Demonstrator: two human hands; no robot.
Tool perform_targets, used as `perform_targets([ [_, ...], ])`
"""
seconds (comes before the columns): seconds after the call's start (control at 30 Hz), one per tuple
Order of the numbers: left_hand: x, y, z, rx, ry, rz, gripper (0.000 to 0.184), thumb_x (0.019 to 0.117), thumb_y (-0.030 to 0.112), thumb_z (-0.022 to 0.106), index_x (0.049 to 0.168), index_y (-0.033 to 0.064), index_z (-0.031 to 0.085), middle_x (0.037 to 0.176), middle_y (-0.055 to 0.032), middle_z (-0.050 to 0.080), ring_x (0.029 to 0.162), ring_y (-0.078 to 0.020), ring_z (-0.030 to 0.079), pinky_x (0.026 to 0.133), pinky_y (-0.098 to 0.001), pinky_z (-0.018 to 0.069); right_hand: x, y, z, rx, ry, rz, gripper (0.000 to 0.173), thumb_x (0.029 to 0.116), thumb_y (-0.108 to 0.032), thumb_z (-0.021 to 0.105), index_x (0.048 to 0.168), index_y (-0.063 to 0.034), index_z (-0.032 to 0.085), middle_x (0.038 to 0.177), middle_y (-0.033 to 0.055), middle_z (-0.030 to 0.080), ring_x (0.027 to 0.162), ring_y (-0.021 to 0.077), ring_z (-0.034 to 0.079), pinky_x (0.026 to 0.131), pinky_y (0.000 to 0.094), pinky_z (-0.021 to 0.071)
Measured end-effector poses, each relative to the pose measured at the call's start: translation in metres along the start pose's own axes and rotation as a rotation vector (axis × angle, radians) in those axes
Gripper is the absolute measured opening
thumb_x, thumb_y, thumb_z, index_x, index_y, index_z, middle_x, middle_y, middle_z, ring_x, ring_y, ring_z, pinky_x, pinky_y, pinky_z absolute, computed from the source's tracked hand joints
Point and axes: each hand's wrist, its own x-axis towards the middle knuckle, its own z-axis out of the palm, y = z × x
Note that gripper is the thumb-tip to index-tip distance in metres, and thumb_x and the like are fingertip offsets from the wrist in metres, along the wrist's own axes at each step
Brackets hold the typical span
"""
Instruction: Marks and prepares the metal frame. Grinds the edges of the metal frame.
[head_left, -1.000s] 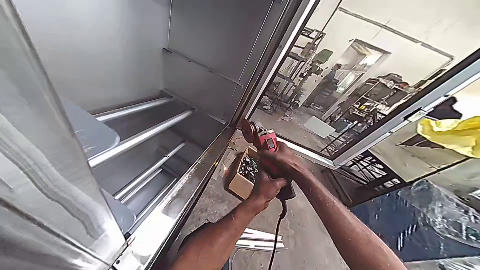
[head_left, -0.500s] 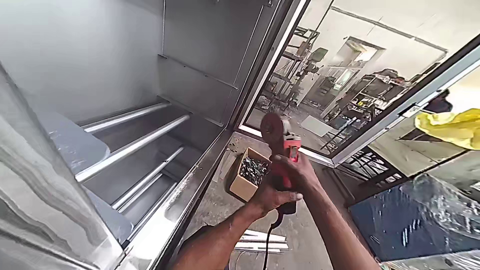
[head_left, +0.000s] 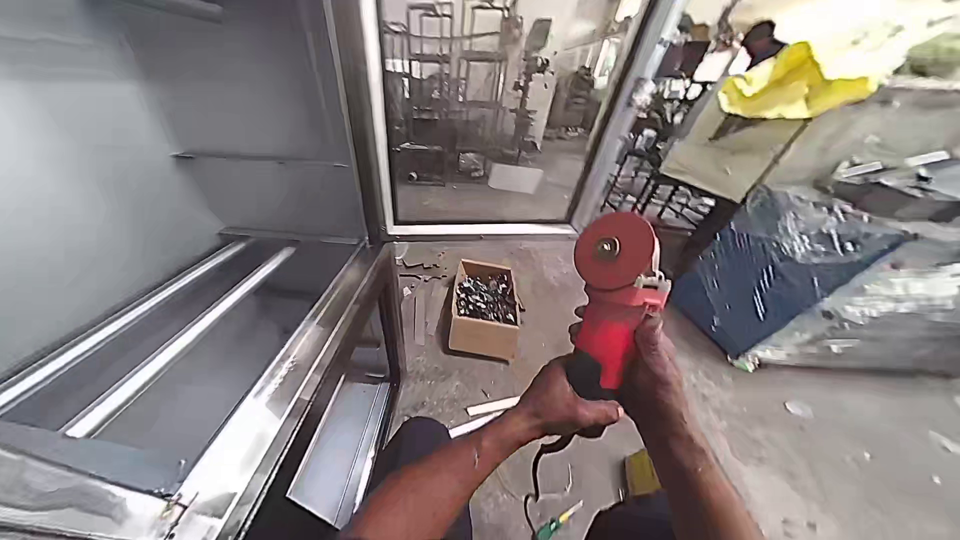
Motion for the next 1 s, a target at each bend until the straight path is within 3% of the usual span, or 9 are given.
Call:
perform_targets([
  [0.17, -0.004, -0.013, 0.051, -0.277, -0.215, -0.057, 0.062, 0.0816, 0.017, 0.077, 0.13, -0.0089, 0.047, 0.101, -0.0129, 0.07, 0.089, -0.0175, 0.071, 0.085, -0.0382, 0.061, -0.037, -0.029, -0.039, -0.008, 0.083, 0.017, 0.072, 0.0938, -0.076, 0.046, 0.134, -0.0178, 0.055, 0.117, 0.0062, 0.071, 0.099, 0.0213, 0.072, 0.083, 0.0394, 0.0624],
  [0.3, 0.006, -0.015, 0.086, 0.009, -0.009, -0.06, 0.061, 0.0752, 0.013, 0.079, 0.127, -0.0012, 0.052, 0.093, -0.0117, 0.071, 0.08, -0.0182, 0.072, 0.074, -0.0384, 0.0634, -0.058, -0.049, -0.058, -0.041, 0.134, 0.088, 0.067, 0.1035, -0.069, 0.02, 0.14, -0.0225, 0.052, 0.124, 0.0036, 0.07, 0.101, 0.0173, 0.072, 0.082, 0.0363, 0.0621],
  [0.4, 0.023, -0.021, 0.098, 0.447, 0.18, -0.026, 0.073, 0.0679, 0.025, 0.088, 0.128, 0.0065, 0.052, 0.095, -0.0069, 0.07, 0.086, -0.0156, 0.071, 0.078, -0.0402, 0.0621, -0.068, -0.046, -0.063, -0.379, 0.272, 0.14, 0.074, 0.0979, -0.071, 0.045, 0.148, -0.0168, 0.042, 0.123, 0.0033, 0.069, 0.104, 0.0153, 0.07, 0.085, 0.0413, 0.0606],
  [0.53, 0.036, -0.035, 0.12, 0.84, 0.265, -0.031, 0.08, 0.0716, 0.042, 0.081, 0.132, -0.002, 0.052, 0.102, -0.013, 0.071, 0.095, -0.0257, 0.071, 0.081, -0.0495, 0.0591, -0.074, -0.032, -0.067, -0.521, 0.525, 0.209, 0.096, 0.0699, -0.052, 0.088, 0.145, -0.0134, 0.043, 0.109, 0.0028, 0.07, 0.098, 0.0114, 0.07, 0.086, 0.0375, 0.0606],
  [0.63, 0.029, -0.049, 0.14, 0.853, 0.198, 0.092, 0.09, 0.069, 0.036, 0.086, 0.139, -0.0065, 0.048, 0.113, -0.0158, 0.072, 0.1, -0.0277, 0.072, 0.083, -0.0493, 0.0613, -0.082, -0.033, -0.094, -0.374, 0.6, 0.075, 0.071, 0.071, -0.03, 0.093, 0.127, -0.0059, 0.057, 0.099, 0.0065, 0.073, 0.09, 0.0169, 0.073, 0.081, 0.039, 0.0639],
  [0.73, 0.03, -0.049, 0.145, 0.754, -0.158, 0.162, 0.107, 0.0706, 0.035, 0.086, 0.154, -0.0041, 0.032, 0.143, -0.0213, 0.055, 0.123, -0.0287, 0.063, 0.099, -0.0465, 0.0572, -0.09, -0.057, -0.124, -0.369, 0.655, -0.06, 0.065, 0.0736, -0.023, 0.089, 0.127, -0.0056, 0.056, 0.102, 0.0076, 0.073, 0.091, 0.02, 0.073, 0.08, 0.0438, 0.0638],
  [0.8, 0.024, -0.042, 0.141, 0.759, -0.322, 0.18, 0.095, 0.0737, 0.042, 0.084, 0.151, 0.0023, 0.045, 0.144, -0.0175, 0.057, 0.123, -0.0261, 0.062, 0.1, -0.0457, 0.0556, -0.101, -0.082, -0.148, -0.49, 0.692, -0.159, 0.066, 0.0784, -0.025, 0.087, 0.132, -0.0087, 0.053, 0.111, 0.0053, 0.07, 0.098, 0.0176, 0.071, 0.086, 0.0438, 0.0623],
  [0.9, 0.008, -0.032, 0.113, 0.759, -0.386, 0.22, 0.051, 0.0827, 0.037, 0.081, 0.126, 0.0118, 0.072, 0.125, -0.0054, 0.072, 0.119, -0.0172, 0.065, 0.105, -0.0421, 0.0534, -0.129, -0.132, -0.197, -0.944, 0.875, -0.235, 0.084, 0.0747, -0.032, 0.088, 0.141, -0.0011, 0.047, 0.126, 0.0104, 0.065, 0.114, 0.0149, 0.065, 0.1, 0.0379, 0.0557],
  [1.0, -0.003, -0.03, 0.064, 0.744, -0.317, 0.219, 0.046, 0.0846, 0.03, 0.083, 0.124, 0.01, 0.071, 0.124, -0.0055, 0.071, 0.119, -0.0161, 0.066, 0.105, -0.0426, 0.0543, -0.19, -0.206, -0.253, -1.624, 1.049, -0.095, 0.089, 0.0732, -0.037, 0.081, 0.144, 0.0017, 0.045, 0.137, 0.0218, 0.06, 0.127, 0.0306, 0.061, 0.106, 0.0492, 0.0491],
])
